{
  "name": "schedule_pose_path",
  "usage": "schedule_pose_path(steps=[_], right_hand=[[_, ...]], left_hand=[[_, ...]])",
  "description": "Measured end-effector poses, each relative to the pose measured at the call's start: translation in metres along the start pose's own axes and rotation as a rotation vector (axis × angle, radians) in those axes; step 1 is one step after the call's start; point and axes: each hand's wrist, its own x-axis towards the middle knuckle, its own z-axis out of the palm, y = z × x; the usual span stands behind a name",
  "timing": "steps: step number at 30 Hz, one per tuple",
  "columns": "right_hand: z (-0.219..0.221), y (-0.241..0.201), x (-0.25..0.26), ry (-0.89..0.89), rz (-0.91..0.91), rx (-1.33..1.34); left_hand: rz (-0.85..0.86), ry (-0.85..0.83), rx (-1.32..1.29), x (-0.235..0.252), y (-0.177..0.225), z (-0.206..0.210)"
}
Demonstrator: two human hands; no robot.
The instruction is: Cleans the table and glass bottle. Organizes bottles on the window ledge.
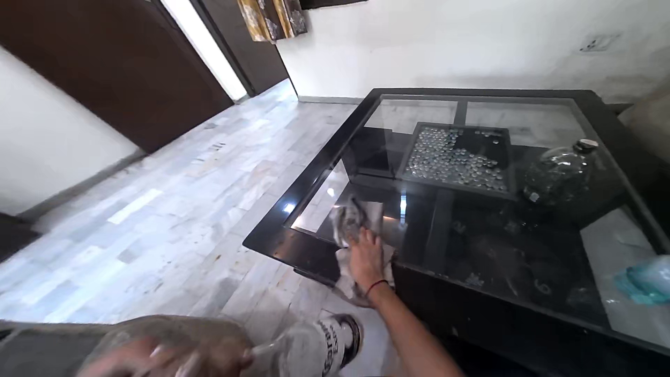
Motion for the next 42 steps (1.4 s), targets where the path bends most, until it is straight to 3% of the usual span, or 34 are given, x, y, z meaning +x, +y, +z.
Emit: schedule_pose_path(steps=[5, 9, 12, 18, 24, 33, 42], right_hand=[[-0.034, 0.104, -0.071, 0.248, 0.224, -0.028], [-0.054, 0.178, -0.147, 0.485, 0.373, -0.041], [-0.061, 0.205, -0.199, 0.572, 0.493, -0.034], [-0.059, 0.216, -0.238, 0.630, 0.623, -0.032], [-0.056, 0.218, -0.235, 0.603, 0.657, -0.055], [-0.051, 0.219, -0.233, 0.693, 0.630, -0.080], [-0.053, 0.217, -0.232, 0.652, 0.664, -0.094]], left_hand=[[-0.156, 0.125, -0.047, 0.013, -0.032, 0.048], [-0.228, -0.018, -0.070, 0.035, -0.052, 0.104], [-0.221, -0.147, -0.138, 0.047, -0.065, 0.154], [-0.235, -0.345, -0.172, 0.055, -0.092, 0.235], [-0.242, -0.443, -0.190, 0.051, -0.103, 0.275], [-0.203, -0.482, -0.180, 0.039, -0.104, 0.290], [-0.168, -0.538, -0.194, 0.037, -0.103, 0.285]])
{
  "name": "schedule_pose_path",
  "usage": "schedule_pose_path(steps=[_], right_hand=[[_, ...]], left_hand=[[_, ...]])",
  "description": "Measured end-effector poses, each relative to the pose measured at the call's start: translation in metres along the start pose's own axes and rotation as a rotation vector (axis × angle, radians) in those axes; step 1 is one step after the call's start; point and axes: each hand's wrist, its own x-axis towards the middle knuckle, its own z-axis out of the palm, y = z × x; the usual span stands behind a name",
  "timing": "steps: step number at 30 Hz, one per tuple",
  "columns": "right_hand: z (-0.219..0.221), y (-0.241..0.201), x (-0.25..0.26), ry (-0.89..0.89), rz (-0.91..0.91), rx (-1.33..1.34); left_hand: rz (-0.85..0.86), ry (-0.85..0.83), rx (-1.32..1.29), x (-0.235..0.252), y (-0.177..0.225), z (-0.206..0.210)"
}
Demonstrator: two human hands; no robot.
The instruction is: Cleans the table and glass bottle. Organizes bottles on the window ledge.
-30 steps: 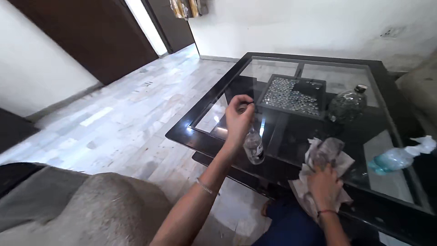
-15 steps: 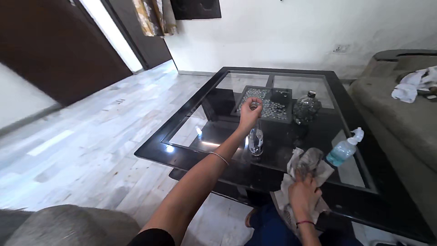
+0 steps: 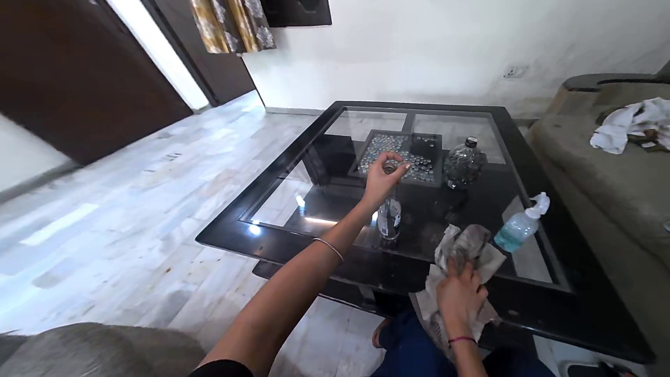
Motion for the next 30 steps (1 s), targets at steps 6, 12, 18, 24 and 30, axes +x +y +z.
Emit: schedule_pose_path(steps=[6, 12, 18, 24, 30], right_hand=[[-0.002, 0.002, 0.001, -0.027, -0.025, 0.008], [-0.031, 0.019, 0.009, -0.110, 0.017, 0.513], [-0.096, -0.031, 0.008, -0.095, 0.153, 1.307], [-0.090, -0.130, 0.046, -0.054, -0.136, 1.275], [-0.075, -0.182, 0.057, -0.092, -0.298, 0.868]], left_hand=[[0.004, -0.168, 0.041, -0.002, 0.000, -0.019], [-0.032, -0.481, 0.278, 0.006, 0.024, -0.056], [0.012, -0.523, 0.628, 0.020, 0.055, -0.085], [0.051, -0.634, 0.930, 0.023, 0.072, -0.064], [-0.012, -0.611, 1.040, 0.026, 0.082, -0.057]])
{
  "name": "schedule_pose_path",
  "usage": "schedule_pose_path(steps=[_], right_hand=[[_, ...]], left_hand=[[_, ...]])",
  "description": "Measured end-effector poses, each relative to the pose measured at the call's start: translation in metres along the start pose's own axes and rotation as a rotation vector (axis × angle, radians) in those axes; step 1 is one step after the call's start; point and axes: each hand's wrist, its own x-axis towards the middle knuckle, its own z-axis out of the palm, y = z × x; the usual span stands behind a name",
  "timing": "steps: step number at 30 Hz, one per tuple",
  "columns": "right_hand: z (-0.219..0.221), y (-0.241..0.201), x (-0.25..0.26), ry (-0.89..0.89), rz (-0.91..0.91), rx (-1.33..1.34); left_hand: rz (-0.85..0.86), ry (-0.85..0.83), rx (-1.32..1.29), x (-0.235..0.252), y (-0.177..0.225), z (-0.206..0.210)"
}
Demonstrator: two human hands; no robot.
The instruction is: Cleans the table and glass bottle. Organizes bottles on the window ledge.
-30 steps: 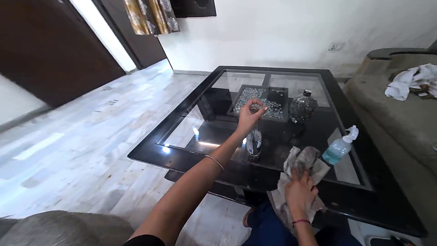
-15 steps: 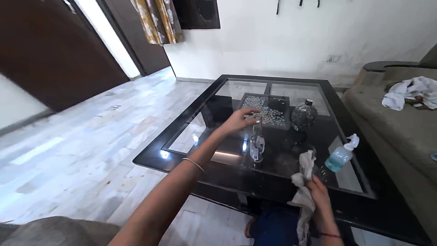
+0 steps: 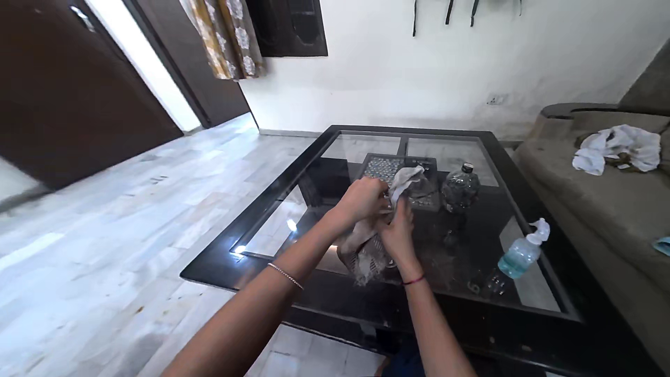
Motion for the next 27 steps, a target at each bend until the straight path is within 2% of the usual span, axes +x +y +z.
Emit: schedule_pose_path(steps=[4, 7, 11, 16, 27], right_hand=[[0.018, 0.009, 0.009, 0.220, -0.066, -0.150], [0.028, 0.017, 0.014, 0.283, -0.094, -0.175], [0.036, 0.033, 0.016, 0.328, -0.115, -0.161], [0.038, 0.040, 0.015, 0.342, -0.080, -0.161], [0.045, 0.068, 0.008, 0.401, -0.140, -0.251]], left_hand=[[0.037, 0.000, -0.029, 0.001, -0.004, 0.004], [0.107, 0.017, -0.022, 0.002, -0.011, 0.006], [0.197, 0.052, -0.069, 0.000, -0.021, 0.011], [0.217, 0.074, -0.068, 0.000, -0.020, 0.013], [0.216, 0.122, -0.061, -0.002, -0.021, 0.021]])
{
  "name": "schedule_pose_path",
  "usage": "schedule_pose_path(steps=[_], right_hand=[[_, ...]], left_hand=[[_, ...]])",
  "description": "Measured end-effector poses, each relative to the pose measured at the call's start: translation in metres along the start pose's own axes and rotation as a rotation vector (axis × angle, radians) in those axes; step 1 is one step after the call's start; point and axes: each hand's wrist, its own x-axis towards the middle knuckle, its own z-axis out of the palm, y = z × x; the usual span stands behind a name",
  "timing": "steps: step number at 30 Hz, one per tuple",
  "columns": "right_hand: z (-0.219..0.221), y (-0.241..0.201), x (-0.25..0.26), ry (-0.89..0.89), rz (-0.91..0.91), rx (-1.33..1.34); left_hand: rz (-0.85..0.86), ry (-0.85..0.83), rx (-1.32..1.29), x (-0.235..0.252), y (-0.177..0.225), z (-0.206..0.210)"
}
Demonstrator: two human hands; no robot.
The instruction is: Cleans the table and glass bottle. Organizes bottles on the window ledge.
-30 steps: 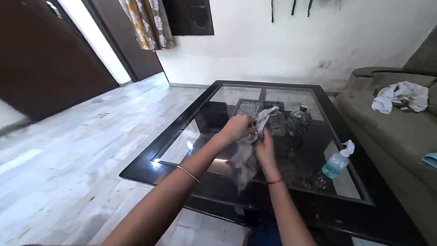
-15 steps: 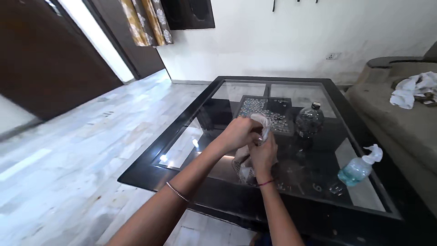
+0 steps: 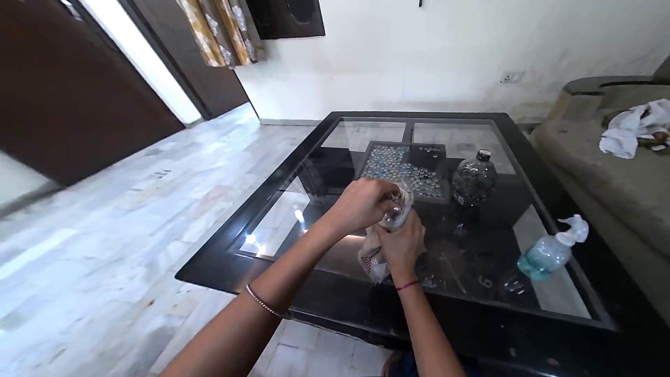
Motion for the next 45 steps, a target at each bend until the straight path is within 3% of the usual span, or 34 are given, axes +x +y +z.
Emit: schedule_pose_path(steps=[5, 10, 17, 22, 29, 35, 42, 45], right_hand=[[0.001, 0.007, -0.004, -0.009, -0.007, 0.000], [-0.004, 0.013, -0.007, -0.094, 0.012, 0.019], [-0.014, 0.019, -0.005, -0.228, 0.089, 0.063], [-0.020, 0.022, -0.002, -0.308, 0.139, 0.098], [-0.022, 0.040, -0.015, -0.386, 0.200, 0.094], [-0.018, 0.060, -0.037, -0.531, 0.238, -0.048], [-0.035, 0.060, -0.039, -0.464, 0.217, 0.291], [-0.054, 0.043, -0.031, -0.482, 0.262, 0.296]], left_hand=[[-0.114, 0.097, -0.099, -0.009, 0.007, 0.014], [-0.275, 0.373, -0.255, -0.017, 0.019, 0.055], [-0.385, 0.486, -0.383, -0.013, 0.029, 0.078], [-0.534, 0.522, -0.686, -0.003, 0.031, 0.095], [-0.622, 0.802, -0.877, 0.025, 0.032, 0.109], [-0.543, 0.857, -0.932, 0.007, 0.026, 0.107], [-0.219, 0.797, -1.153, -0.023, 0.018, 0.063], [-0.143, 0.765, -1.223, -0.028, 0.011, 0.048]])
